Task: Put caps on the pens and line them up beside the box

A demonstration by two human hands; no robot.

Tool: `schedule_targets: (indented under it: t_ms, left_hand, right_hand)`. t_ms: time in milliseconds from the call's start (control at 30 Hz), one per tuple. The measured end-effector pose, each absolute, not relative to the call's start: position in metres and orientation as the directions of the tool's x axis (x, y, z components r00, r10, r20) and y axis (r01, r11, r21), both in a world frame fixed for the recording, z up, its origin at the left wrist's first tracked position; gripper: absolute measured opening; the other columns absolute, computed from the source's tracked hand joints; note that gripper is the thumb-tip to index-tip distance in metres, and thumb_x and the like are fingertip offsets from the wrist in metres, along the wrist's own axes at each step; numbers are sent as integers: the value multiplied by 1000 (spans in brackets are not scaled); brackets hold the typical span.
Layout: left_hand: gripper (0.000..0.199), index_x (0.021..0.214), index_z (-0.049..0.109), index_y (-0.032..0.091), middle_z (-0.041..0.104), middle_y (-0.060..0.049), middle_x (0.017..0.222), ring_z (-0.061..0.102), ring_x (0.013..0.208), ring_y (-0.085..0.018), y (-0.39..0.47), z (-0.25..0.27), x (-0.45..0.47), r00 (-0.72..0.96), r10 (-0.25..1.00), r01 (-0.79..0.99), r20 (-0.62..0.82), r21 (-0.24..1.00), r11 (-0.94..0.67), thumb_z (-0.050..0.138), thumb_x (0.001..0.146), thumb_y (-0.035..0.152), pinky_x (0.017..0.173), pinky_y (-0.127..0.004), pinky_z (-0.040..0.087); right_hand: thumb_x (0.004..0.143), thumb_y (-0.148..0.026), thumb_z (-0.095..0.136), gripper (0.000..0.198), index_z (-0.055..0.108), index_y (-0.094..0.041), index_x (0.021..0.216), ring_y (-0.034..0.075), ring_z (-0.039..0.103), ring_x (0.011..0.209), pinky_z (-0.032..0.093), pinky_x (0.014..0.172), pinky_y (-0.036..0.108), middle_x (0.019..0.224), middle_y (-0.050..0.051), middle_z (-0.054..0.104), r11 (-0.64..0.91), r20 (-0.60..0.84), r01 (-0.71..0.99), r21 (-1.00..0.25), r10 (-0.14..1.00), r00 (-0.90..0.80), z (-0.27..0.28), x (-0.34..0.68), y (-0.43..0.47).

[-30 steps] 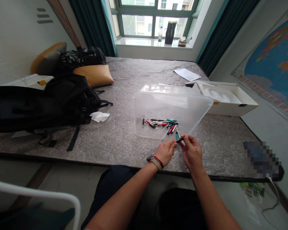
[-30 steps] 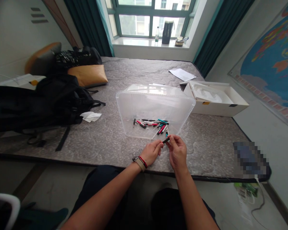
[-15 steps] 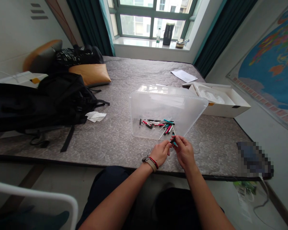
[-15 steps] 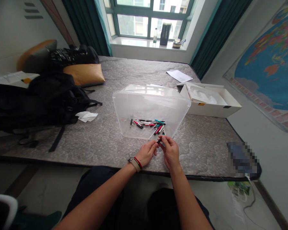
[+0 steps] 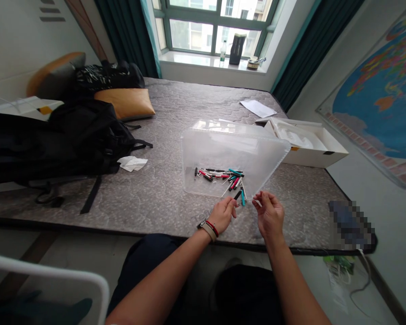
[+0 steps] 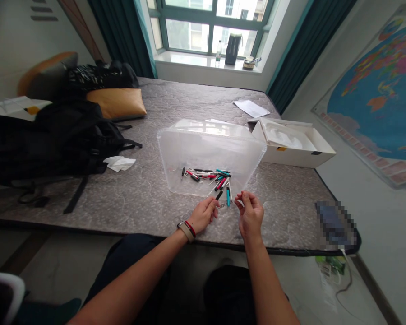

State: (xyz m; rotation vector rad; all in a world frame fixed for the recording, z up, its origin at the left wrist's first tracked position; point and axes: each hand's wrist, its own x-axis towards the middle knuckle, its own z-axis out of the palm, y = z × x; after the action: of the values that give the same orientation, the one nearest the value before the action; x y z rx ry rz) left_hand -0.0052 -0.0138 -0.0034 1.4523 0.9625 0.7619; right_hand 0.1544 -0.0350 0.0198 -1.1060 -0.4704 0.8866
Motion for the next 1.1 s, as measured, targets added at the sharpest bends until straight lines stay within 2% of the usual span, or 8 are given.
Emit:
schedule_targets:
  t_ms: [167,367,467,567,733,867,967,1100]
  left_hand:
    - [39,93,56,17,60,1,62,50,48,-9,-13,-3,-2,485,869,39,-103,995,96,34,97,49,51,-21,39]
    - [42,89,56,15,59,0,63,48,46,-9,-9,2,-2,437,892,-123,-116,974,188,34,97,50,49,-21,39]
    - [41,90,55,15,57,1,60,48,45,-9,-5,4,-3,376,915,-217,-143,947,237,36,95,51,48,-22,39]
    - [40,89,54,16,56,1,59,48,45,-9,-3,6,-5,321,933,-243,-161,938,246,37,95,51,47,-22,39]
    - [38,89,60,16,59,1,63,51,49,-9,-6,6,-4,324,940,-118,-109,981,155,38,96,47,51,-21,40]
    - [35,91,62,17,62,0,67,53,52,-10,-15,7,0,396,916,-58,-60,994,90,43,95,46,54,-22,42]
    - [36,92,62,16,63,-1,68,55,54,-11,-24,13,3,474,880,-47,-40,996,71,41,96,45,56,-23,43]
    - [34,91,62,17,65,-1,69,59,61,-13,-31,21,2,497,868,-42,16,999,6,39,97,42,64,-24,46]
  right_hand:
    - [74,-41,78,25,73,-21,88,10,63,68,53,67,23,77,0,69,100,-108,-347,-933,840,532,3,146,-35]
    - [87,-60,54,44,71,-26,109,20,67,96,53,89,42,117,5,70,-48,-247,-673,-738,947,203,-7,147,-40]
    - [90,-57,49,42,69,-28,114,21,65,106,51,94,43,129,4,64,-74,-243,-708,-702,960,141,-5,143,-41]
    - [90,-57,50,43,68,-27,115,23,65,107,51,94,44,129,5,65,-85,-227,-664,-743,965,130,-6,136,-40]
    - [81,-45,69,26,70,-20,89,16,65,76,53,76,30,82,2,70,-43,-136,-259,-965,926,351,-21,131,-41]
    - [82,-49,64,31,65,-18,86,15,60,66,51,63,26,73,0,64,-88,-71,28,-996,927,368,-21,143,-39]
    - [81,-48,63,32,66,-16,84,17,61,67,50,63,27,73,3,67,-127,-28,342,-931,960,279,-10,155,-29]
    - [84,-41,57,30,69,-16,97,19,64,69,49,68,29,77,5,70,-104,-19,753,-650,992,121,3,163,-5]
